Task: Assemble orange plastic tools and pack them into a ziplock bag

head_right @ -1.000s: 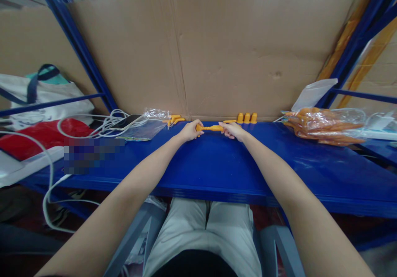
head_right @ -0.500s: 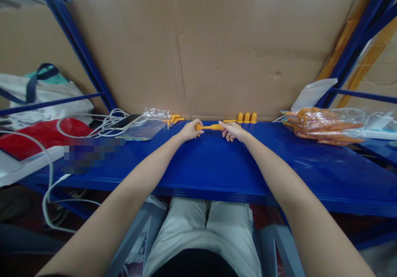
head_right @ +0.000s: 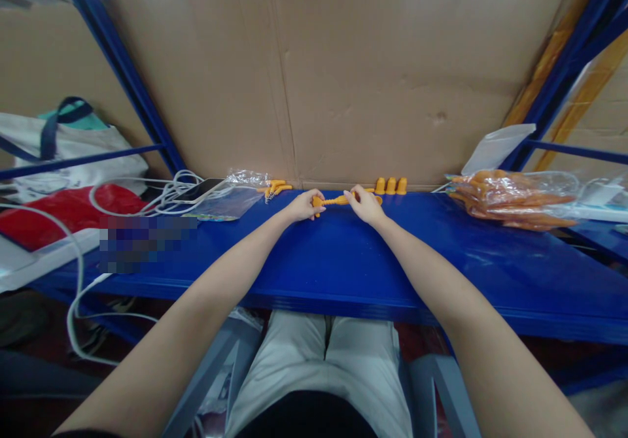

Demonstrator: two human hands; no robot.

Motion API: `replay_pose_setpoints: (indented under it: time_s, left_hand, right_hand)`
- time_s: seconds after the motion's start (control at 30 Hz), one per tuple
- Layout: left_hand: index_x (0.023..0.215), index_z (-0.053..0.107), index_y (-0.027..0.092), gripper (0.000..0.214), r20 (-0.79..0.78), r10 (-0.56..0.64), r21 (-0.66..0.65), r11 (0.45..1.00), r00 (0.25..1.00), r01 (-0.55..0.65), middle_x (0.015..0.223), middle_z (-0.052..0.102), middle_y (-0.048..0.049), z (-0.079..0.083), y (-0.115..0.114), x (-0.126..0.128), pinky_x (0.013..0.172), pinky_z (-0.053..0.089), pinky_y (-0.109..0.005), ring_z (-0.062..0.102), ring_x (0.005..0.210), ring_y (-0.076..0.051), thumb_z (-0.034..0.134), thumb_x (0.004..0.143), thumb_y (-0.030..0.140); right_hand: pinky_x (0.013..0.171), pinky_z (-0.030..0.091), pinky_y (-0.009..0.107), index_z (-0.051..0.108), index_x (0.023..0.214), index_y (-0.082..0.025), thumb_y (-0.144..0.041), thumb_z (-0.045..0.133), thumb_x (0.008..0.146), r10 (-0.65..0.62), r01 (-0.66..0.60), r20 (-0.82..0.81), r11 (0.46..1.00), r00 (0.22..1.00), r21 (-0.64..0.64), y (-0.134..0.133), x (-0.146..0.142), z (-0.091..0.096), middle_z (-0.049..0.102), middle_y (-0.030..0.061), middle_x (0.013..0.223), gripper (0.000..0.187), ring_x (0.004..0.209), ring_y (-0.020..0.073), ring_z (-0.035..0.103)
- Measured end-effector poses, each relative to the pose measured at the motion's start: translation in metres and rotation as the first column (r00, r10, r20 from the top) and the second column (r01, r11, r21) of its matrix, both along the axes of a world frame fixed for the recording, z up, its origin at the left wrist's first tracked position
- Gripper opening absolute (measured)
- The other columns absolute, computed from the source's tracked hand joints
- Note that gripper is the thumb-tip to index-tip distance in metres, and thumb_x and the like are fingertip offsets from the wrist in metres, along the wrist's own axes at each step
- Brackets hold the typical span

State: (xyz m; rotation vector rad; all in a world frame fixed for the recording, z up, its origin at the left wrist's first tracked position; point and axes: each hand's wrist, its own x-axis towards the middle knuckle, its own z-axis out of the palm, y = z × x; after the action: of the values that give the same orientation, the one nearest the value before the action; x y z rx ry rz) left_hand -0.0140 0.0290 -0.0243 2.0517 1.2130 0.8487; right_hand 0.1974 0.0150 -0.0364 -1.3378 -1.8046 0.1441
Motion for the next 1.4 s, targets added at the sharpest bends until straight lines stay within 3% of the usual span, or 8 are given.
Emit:
replay_pose_setpoints:
  time_s: [0.27, 0.63, 0.77, 0.97, 1.03, 1.17, 1.27, 1.4]
  left_hand:
    - [0.094, 0.051, 0.017, 0.021, -0.054, -0.014, 0.011, 1.000, 0.998, 0.014, 0.056, 0.056, 0.0082, 0.003, -0.004, 0.003, 0.046, 0.044, -0.016, 0.053, 0.040, -0.005, 0.066, 0.083, 0.007]
    - [0.096, 0.052, 0.017, 0.023, -0.095, -0.010, 0.070, 0.997, 0.995, 0.016, 0.055, 0.054, 0.0089, 0.006, -0.013, 0.009, 0.046, 0.041, -0.016, 0.052, 0.041, -0.006, 0.069, 0.082, 0.010]
    - [0.097, 0.055, 0.018, 0.025, -0.175, 0.030, 0.187, 0.982, 0.984, 0.004, 0.056, 0.054, 0.0087, 0.012, -0.019, 0.008, 0.050, 0.041, -0.016, 0.053, 0.045, -0.006, 0.072, 0.079, 0.012]
    - [0.096, 0.054, 0.018, 0.024, -0.116, 0.006, 0.134, 0.991, 0.993, 0.010, 0.057, 0.054, 0.0087, 0.012, -0.021, 0.014, 0.050, 0.043, -0.017, 0.055, 0.045, -0.007, 0.071, 0.080, 0.012]
    - [0.096, 0.052, 0.017, 0.024, -0.039, -0.018, 0.057, 0.998, 0.999, 0.020, 0.056, 0.055, 0.0090, 0.010, -0.019, 0.015, 0.048, 0.043, -0.017, 0.054, 0.042, -0.006, 0.070, 0.082, 0.010]
    - [0.095, 0.049, 0.016, 0.022, 0.109, -0.082, -0.090, 0.992, 0.991, 0.092, 0.055, 0.057, 0.0086, 0.009, -0.012, 0.012, 0.047, 0.044, -0.017, 0.053, 0.039, -0.005, 0.067, 0.085, 0.009]
    - [0.094, 0.048, 0.015, 0.023, 0.178, -0.132, -0.155, 0.975, 0.975, 0.160, 0.055, 0.059, 0.0080, 0.009, -0.010, 0.007, 0.047, 0.046, -0.017, 0.054, 0.038, -0.005, 0.068, 0.084, 0.008]
    - [0.091, 0.049, 0.014, 0.028, 0.200, -0.155, -0.173, 0.966, 0.968, 0.191, 0.053, 0.058, 0.0086, 0.007, -0.010, 0.007, 0.045, 0.046, -0.017, 0.054, 0.037, -0.005, 0.074, 0.080, 0.009]
  right_hand:
    - [0.066, 0.041, 0.027, 0.048, 0.066, -0.023, -0.057, 0.038, 0.094, -0.039, 0.040, 0.085, 0.999, 0.996, -0.015, -0.003, -0.001, 0.002, 0.055, 0.0017, 0.061, 0.045, 0.069, 0.0188, 0.057]
    - [0.085, 0.048, 0.036, 0.065, 0.073, -0.018, -0.033, 0.035, 0.095, -0.171, 0.176, 0.212, 0.984, 0.962, -0.005, -0.002, 0.000, 0.009, 0.071, 0.0167, 0.083, 0.041, 0.090, 0.0291, 0.068]
    - [0.065, 0.049, 0.032, 0.057, 0.061, -0.020, -0.028, 0.037, 0.092, -0.151, 0.150, 0.014, 0.963, 0.988, -0.223, -0.003, -0.004, 0.014, 0.063, 0.0107, 0.059, 0.038, 0.066, 0.0230, 0.064]
    - [0.037, 0.022, 0.026, 0.049, 0.058, -0.022, -0.045, 0.040, 0.094, -0.164, 0.004, -0.231, 0.822, 0.959, -0.569, -0.005, -0.002, 0.021, 0.037, -0.0005, 0.036, 0.044, 0.032, 0.0110, 0.030]
    - [0.039, 0.024, 0.026, 0.049, 0.058, -0.022, -0.054, 0.040, 0.094, -0.136, 0.000, -0.233, 0.863, 0.963, -0.505, -0.004, 0.001, 0.024, 0.039, 0.0000, 0.037, 0.049, 0.034, 0.0111, 0.032]
    - [0.053, 0.037, 0.028, 0.047, 0.059, -0.022, -0.068, 0.038, 0.091, -0.005, -0.011, -0.119, 0.991, 0.993, -0.132, -0.008, 0.006, 0.027, 0.051, 0.0038, 0.050, 0.057, 0.051, 0.0155, 0.050]
    - [0.064, 0.040, 0.030, 0.052, 0.066, -0.021, -0.063, 0.040, 0.093, -0.014, 0.010, 0.067, 0.998, 0.998, 0.057, -0.013, 0.005, 0.024, 0.060, 0.0067, 0.063, 0.051, 0.067, 0.0211, 0.059]
    - [0.076, 0.044, 0.036, 0.062, 0.074, -0.018, -0.047, 0.032, 0.099, -0.134, 0.122, 0.184, 0.990, 0.974, 0.076, -0.014, 0.002, 0.021, 0.067, 0.0136, 0.075, 0.048, 0.082, 0.0290, 0.065]
